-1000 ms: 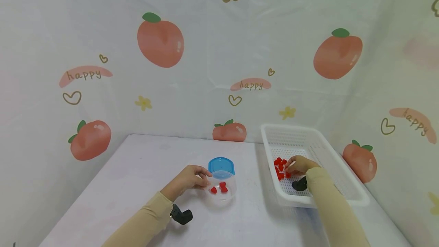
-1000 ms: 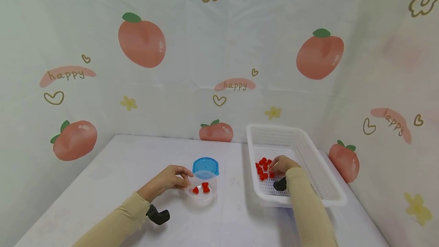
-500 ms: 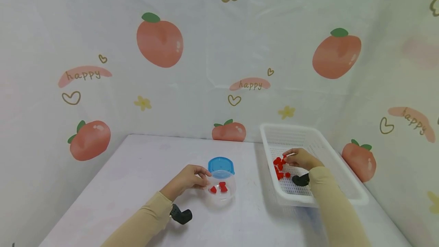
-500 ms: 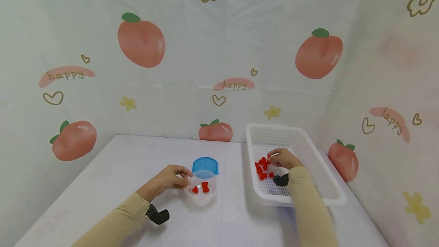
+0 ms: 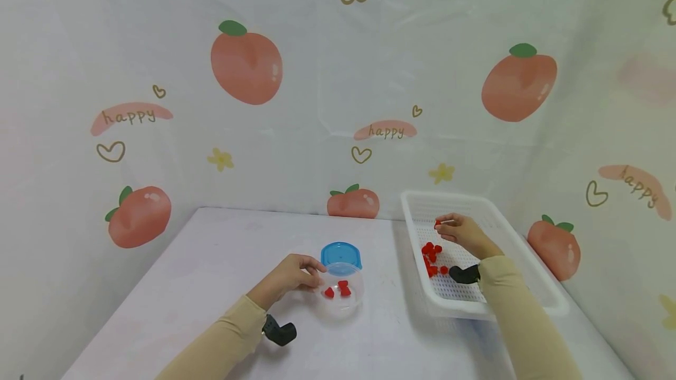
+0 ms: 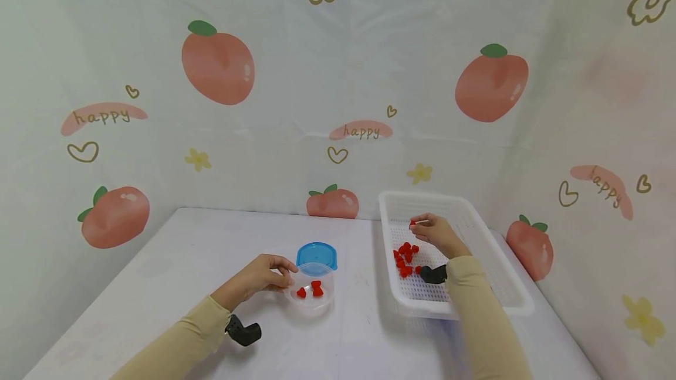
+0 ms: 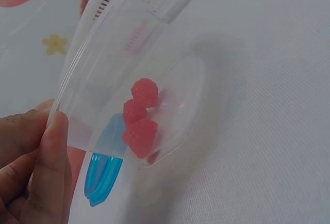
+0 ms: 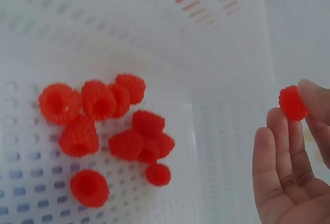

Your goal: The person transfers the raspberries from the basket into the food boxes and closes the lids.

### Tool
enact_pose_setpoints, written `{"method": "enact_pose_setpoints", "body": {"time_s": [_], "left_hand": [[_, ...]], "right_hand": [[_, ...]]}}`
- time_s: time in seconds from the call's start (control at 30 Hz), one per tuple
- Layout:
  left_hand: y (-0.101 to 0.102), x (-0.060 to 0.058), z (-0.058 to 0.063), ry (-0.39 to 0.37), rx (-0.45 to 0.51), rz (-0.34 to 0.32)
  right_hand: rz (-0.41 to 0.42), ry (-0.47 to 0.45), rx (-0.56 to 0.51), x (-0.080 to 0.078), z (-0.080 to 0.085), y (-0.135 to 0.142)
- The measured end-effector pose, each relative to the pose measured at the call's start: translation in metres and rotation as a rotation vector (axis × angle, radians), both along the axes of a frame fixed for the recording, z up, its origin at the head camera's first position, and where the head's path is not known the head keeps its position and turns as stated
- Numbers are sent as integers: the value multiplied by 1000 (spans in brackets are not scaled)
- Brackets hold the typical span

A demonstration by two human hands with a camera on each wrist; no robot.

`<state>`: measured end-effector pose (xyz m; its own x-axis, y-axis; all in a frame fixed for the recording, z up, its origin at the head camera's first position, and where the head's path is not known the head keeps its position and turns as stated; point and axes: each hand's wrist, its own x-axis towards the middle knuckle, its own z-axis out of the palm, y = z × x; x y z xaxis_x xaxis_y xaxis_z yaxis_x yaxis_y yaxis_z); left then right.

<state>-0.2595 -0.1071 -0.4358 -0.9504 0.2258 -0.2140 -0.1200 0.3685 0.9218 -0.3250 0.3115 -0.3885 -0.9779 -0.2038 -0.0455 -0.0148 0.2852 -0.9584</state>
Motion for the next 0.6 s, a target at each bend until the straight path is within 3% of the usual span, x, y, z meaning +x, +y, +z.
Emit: {"method": "enact_pose_setpoints", "body": {"time_s": [0.17, 0.6], "left_hand": [[0, 0, 0, 5, -3, -5], [0, 1, 1, 4, -8, -4]], "right_hand": [[-8, 49, -37, 2, 6, -10], [-69, 190, -11, 18, 32, -48]]}}
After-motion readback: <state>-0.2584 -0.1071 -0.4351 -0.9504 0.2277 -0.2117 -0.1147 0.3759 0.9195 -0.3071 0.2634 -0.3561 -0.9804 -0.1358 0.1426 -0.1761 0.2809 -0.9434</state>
